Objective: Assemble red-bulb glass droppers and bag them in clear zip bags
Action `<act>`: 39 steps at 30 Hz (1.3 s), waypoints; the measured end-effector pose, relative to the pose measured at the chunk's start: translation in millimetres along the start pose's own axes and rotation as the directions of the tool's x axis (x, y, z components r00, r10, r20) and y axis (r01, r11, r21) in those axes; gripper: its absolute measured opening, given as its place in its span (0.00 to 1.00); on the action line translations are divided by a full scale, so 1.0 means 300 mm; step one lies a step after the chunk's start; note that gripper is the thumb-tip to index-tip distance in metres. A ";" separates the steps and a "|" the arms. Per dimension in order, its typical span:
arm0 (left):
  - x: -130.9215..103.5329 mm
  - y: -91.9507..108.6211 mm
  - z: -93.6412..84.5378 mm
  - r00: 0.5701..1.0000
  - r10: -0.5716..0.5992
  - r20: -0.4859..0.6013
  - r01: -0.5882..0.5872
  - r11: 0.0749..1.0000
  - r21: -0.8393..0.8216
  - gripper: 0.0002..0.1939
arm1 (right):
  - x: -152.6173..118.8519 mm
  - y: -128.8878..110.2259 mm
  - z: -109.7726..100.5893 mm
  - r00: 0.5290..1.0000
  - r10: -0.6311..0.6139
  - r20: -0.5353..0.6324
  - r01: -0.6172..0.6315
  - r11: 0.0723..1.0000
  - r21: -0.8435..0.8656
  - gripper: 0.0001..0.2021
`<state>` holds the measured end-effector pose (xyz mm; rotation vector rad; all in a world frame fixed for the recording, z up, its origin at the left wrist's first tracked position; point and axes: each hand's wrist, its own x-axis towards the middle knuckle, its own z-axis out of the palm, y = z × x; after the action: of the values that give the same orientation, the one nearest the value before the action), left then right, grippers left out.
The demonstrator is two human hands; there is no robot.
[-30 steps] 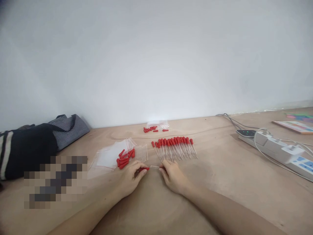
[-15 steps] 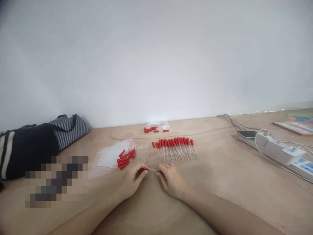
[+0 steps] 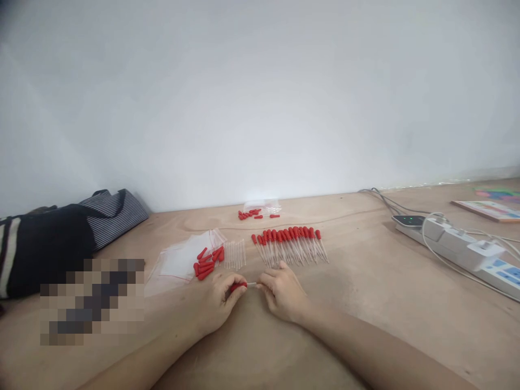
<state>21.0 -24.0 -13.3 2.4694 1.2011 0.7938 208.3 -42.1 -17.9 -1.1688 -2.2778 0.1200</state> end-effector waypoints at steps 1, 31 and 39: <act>-0.001 0.001 0.000 1.000 0.019 -0.013 -0.019 1.000 0.014 0.06 | 0.002 -0.002 0.002 1.000 0.005 0.000 -0.005 1.000 0.016 0.11; 0.032 -0.036 -0.076 0.986 0.018 -0.164 0.015 0.981 0.193 0.15 | 0.057 0.022 -0.062 0.979 0.155 0.133 -0.182 0.960 0.214 0.10; 0.039 -0.110 -0.127 0.934 -0.155 -0.320 0.247 0.931 0.269 0.15 | 0.247 0.050 0.022 0.832 0.555 0.006 -0.555 0.831 -0.033 0.11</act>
<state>-16.5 5.9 6.2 2.4587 1.7786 1.0085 182.0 25.4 4.7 -1.8250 -1.8852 0.3171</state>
